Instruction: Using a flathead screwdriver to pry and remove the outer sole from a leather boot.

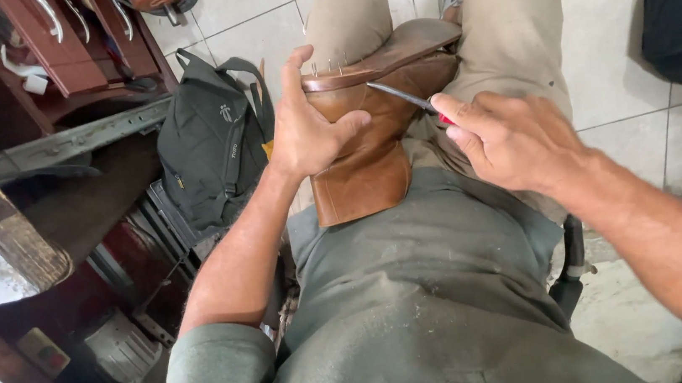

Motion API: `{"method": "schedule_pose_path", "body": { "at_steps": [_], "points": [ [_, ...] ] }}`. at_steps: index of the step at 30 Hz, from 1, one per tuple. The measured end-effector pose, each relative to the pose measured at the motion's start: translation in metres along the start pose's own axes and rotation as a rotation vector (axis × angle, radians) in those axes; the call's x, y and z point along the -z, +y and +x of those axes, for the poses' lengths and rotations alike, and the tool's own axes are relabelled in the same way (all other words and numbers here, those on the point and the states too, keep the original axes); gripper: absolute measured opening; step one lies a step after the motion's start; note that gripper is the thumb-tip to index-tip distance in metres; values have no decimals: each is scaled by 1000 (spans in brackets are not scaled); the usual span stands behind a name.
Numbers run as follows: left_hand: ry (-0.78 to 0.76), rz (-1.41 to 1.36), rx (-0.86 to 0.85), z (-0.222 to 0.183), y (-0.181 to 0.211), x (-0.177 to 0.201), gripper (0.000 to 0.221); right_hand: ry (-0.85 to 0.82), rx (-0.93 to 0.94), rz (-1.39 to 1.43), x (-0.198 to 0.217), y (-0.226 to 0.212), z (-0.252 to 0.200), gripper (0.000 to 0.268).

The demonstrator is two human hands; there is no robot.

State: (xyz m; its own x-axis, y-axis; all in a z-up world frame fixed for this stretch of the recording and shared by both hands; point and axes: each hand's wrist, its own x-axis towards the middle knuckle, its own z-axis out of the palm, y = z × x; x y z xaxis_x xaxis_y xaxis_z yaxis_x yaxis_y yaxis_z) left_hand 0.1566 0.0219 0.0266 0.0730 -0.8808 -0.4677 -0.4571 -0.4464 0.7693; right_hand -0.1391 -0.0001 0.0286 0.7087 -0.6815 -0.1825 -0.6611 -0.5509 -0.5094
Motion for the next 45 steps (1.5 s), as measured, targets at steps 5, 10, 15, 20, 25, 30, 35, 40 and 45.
{"method": "schedule_pose_path", "body": {
  "at_steps": [5,10,15,20,25,30,35,40,45],
  "points": [
    [-32,44,-2,4,-3,3,97,-195,-202,184,29,-13,20,48],
    [-51,23,-2,10,-8,5,97,-532,-501,543,71,-29,59,56],
    [-65,8,-77,14,-19,10,95,-786,-294,-55,86,-36,75,44],
    [-58,-8,-52,16,-27,9,91,-612,-551,423,65,-35,68,57],
    [-72,-33,-134,20,-26,13,86,-965,-374,-316,95,-54,100,43],
    [-59,-65,46,21,-26,10,98,-598,-760,512,68,-51,68,56],
    [-88,-26,-59,20,-30,13,86,-1002,-401,-256,102,-64,113,55],
    [-68,-39,-3,21,-28,14,87,-743,-873,489,85,-74,104,62],
    [-81,-14,-2,20,-27,14,86,-1029,-432,-265,113,-76,132,61]
  ]
}}
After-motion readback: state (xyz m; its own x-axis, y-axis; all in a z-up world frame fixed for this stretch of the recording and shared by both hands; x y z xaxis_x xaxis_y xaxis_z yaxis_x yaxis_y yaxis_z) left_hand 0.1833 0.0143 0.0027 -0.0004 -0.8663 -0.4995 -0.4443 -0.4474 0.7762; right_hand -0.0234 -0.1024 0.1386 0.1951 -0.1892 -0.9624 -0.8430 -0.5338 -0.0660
